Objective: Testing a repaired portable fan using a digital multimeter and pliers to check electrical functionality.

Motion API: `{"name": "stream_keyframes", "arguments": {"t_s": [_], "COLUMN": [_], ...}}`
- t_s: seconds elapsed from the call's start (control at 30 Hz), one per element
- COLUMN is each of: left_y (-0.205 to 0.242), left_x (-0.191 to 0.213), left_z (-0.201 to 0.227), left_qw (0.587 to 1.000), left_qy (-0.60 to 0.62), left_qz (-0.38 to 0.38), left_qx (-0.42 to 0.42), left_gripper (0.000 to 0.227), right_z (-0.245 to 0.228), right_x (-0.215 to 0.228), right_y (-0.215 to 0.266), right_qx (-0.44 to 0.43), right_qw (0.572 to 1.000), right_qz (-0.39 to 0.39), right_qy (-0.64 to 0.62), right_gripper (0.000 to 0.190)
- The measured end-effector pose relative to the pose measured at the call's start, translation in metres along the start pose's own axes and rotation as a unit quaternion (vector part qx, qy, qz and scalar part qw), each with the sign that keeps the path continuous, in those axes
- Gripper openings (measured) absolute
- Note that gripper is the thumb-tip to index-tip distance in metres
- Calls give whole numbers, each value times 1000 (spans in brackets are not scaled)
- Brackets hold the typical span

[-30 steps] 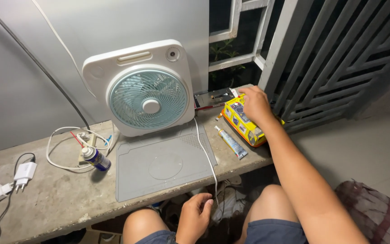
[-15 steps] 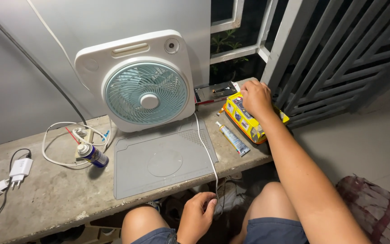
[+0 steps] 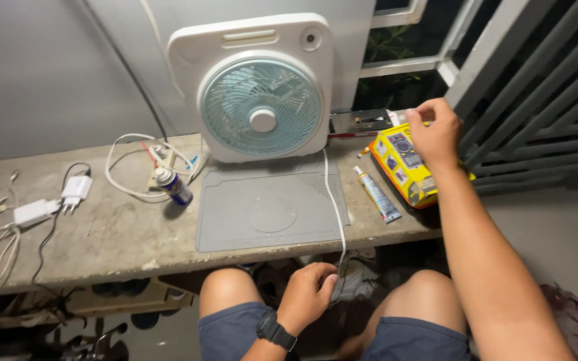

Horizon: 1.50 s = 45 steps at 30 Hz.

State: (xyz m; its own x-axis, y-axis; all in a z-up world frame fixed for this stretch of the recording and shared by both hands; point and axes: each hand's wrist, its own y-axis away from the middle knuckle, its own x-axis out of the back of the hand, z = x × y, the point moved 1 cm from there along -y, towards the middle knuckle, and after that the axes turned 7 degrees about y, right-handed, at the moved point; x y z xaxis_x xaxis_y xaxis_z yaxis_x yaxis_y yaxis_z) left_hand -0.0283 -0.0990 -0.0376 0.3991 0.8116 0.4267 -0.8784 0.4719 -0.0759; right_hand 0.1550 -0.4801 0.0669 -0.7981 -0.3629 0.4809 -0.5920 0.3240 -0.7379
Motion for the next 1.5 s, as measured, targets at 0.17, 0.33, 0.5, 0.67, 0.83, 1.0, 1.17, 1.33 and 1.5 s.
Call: {"name": "stream_keyframes", "arguments": {"t_s": [0.17, 0.33, 0.5, 0.67, 0.83, 1.0, 1.17, 1.33, 1.5], "left_y": [0, -2, 2, 1, 9, 18, 24, 30, 36], "left_x": [9, 15, 28, 39, 46, 54, 64, 75, 84], "left_z": [4, 2, -1, -7, -4, -1, -6, -8, -6], "left_qw": [998, 956, 932, 910, 913, 923, 935, 954, 959], "left_qy": [47, 227, 235, 309, 320, 295, 261, 230, 221], "left_qz": [39, 185, 276, 274, 250, 245, 238, 190, 178], "left_qx": [21, 1, -1, 25, -26, -31, -27, -22, -6], "left_gripper": [26, 21, 23, 22, 24, 14, 8, 9, 10], "right_z": [-78, -176, -215, -216, -225, -234, -241, -250, -261], "right_x": [35, 27, 11, 7, 10, 12, 10, 11, 16], "right_y": [32, 156, 238, 248, 243, 245, 246, 248, 245], "right_qx": [83, 36, -62, -177, -55, -127, -104, -92, -108], "right_qw": [996, 983, 955, 914, 926, 908, 917, 900, 888], "right_qz": [15, -158, -259, -304, -285, -330, -318, -337, -363], "right_qy": [-7, -83, -132, -202, -242, -224, -217, -261, -260], "right_gripper": [8, 11, 1, 5, 11, 12, 11, 15, 19]}}
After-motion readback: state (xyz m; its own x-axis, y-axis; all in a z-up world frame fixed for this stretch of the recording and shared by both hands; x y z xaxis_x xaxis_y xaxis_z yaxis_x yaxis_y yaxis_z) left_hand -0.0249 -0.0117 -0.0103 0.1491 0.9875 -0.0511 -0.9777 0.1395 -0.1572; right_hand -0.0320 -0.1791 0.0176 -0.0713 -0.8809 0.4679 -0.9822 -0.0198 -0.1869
